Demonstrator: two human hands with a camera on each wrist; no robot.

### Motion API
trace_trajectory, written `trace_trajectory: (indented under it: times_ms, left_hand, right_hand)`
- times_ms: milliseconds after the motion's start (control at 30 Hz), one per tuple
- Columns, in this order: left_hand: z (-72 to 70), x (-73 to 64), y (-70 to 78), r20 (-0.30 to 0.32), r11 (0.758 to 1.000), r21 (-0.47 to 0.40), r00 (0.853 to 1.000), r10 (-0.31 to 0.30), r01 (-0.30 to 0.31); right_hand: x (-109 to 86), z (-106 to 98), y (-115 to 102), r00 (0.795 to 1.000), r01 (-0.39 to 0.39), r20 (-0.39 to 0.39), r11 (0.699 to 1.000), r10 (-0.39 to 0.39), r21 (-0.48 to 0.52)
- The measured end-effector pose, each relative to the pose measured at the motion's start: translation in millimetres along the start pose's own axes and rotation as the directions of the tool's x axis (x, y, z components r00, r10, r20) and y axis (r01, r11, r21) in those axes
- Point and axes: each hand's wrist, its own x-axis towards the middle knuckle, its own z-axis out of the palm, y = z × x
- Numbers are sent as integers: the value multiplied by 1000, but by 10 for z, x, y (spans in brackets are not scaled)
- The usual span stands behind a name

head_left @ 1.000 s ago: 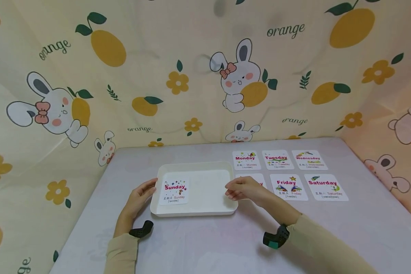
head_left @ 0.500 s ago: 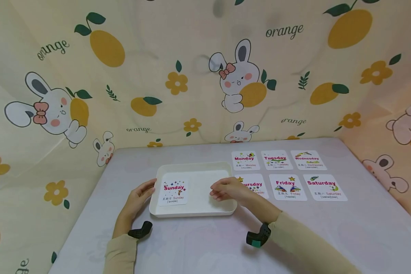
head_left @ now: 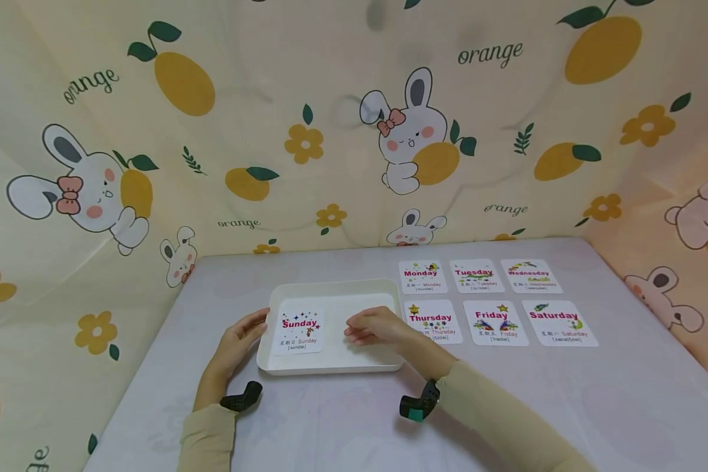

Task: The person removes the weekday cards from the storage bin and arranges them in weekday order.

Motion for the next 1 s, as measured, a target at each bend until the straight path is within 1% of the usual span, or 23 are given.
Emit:
trace_trajectory:
  times_ms: [100,367,667,1000]
  left_hand:
    - [-1,9,-12,0,1000,2,1000,3,-3]
    - [3,15,-23,-6,1000,12,1000,-14,14]
    - [2,1,1,3,1000,21,1000,-15,15]
    - [-3,8,-9,3,999,26,1000,-18,18]
  right_hand:
    - [54,63,12,1000,-17,-19,1000,17,1]
    - [180,204,16,996,-48,-73,999,48,0]
    - [344,343,4,985,-67,-153,996,76,66]
    - [446,458,-53,975,-49,-212,991,74,121]
